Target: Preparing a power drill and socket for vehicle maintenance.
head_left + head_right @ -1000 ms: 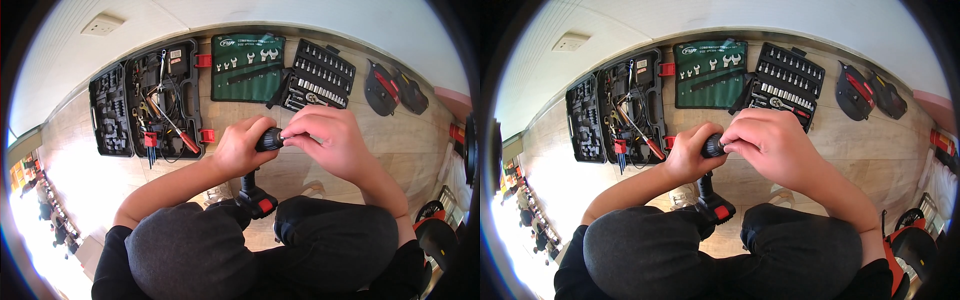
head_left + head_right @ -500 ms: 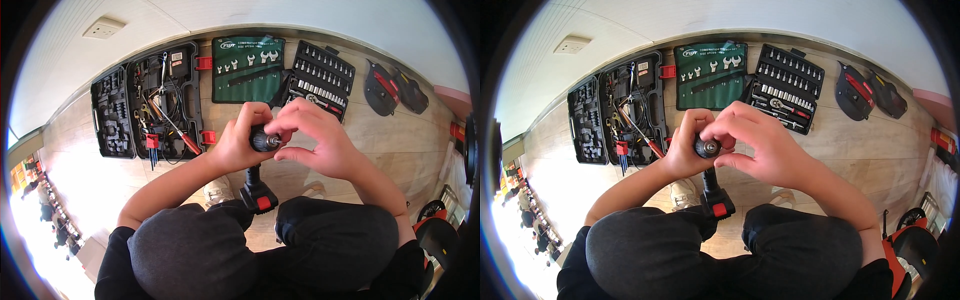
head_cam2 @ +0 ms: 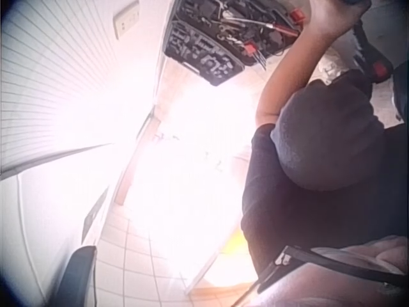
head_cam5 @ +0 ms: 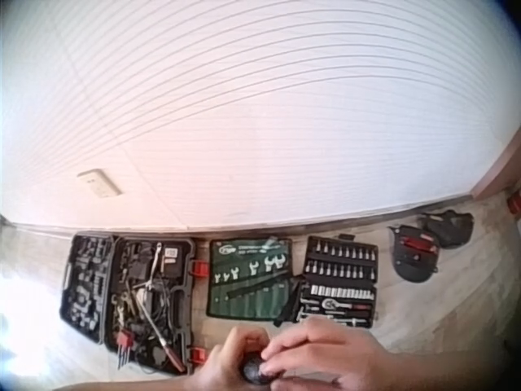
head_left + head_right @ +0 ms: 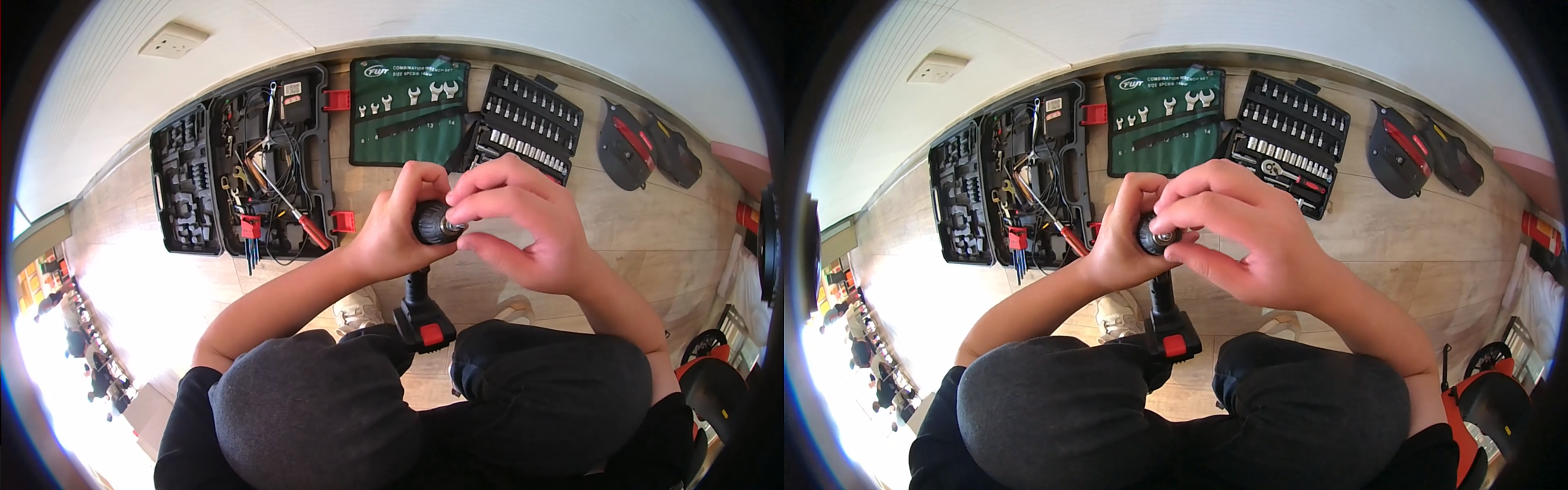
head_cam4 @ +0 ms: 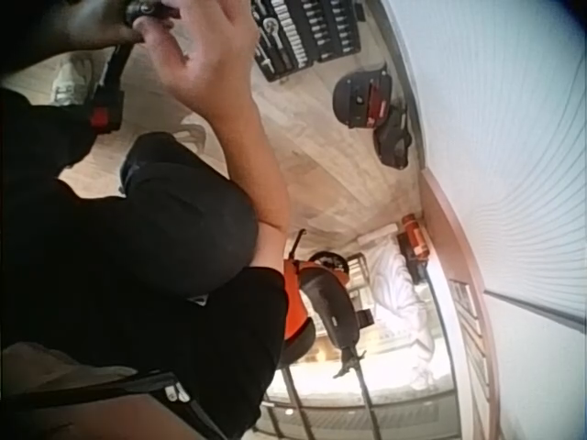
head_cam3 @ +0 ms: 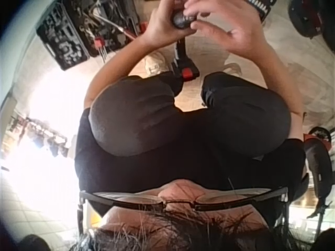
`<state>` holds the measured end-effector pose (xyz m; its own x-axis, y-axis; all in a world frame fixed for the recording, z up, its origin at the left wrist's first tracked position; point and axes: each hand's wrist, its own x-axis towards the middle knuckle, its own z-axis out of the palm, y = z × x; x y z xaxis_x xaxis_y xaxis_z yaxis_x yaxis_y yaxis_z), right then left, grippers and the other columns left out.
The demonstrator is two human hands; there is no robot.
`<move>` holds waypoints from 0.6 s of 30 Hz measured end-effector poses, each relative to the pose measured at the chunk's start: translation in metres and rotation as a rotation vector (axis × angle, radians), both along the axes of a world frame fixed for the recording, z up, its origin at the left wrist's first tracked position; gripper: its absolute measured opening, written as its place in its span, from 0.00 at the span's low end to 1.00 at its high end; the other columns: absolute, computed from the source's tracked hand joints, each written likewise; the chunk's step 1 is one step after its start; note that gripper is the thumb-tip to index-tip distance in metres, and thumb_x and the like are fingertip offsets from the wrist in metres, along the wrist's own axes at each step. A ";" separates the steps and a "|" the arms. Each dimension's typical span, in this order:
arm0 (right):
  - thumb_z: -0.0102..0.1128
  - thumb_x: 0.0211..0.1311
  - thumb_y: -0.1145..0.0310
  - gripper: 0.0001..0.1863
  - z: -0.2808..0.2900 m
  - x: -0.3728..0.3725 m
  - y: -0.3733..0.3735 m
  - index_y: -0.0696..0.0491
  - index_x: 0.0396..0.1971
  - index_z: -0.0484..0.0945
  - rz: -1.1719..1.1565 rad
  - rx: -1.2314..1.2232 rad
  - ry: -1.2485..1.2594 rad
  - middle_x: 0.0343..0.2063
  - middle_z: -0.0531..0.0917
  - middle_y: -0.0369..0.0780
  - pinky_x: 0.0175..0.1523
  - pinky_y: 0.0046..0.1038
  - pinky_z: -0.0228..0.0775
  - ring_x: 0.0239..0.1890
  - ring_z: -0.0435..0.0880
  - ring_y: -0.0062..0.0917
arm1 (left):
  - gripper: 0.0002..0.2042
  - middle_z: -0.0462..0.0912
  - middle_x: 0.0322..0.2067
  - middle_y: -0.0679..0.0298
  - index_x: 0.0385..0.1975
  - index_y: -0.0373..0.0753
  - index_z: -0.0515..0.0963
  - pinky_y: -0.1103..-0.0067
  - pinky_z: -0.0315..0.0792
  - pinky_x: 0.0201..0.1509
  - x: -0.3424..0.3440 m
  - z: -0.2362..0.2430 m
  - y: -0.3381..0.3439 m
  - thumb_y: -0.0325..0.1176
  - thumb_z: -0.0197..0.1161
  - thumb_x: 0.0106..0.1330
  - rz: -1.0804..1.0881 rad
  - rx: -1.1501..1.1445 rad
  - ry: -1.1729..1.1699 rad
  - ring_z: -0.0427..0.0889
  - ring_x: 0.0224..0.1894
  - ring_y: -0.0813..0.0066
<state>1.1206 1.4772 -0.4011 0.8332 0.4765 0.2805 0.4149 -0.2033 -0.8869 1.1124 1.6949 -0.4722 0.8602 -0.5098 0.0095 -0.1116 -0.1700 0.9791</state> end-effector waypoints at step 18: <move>0.55 0.64 0.89 0.12 -0.050 -0.013 0.006 0.55 0.40 0.74 0.194 0.057 0.454 0.55 0.86 0.47 0.38 0.27 0.83 0.31 0.89 0.27 | 0.37 0.83 0.43 0.57 0.55 0.40 0.65 0.69 0.80 0.49 -0.003 -0.040 0.013 0.30 0.84 0.48 -0.134 0.082 0.046 0.87 0.46 0.61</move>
<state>1.1074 1.4831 -0.4512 0.7750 0.6291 -0.0600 0.0095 -0.1066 -0.9943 1.1097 1.7081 -0.5121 0.7833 -0.6171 -0.0750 -0.0937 -0.2365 0.9671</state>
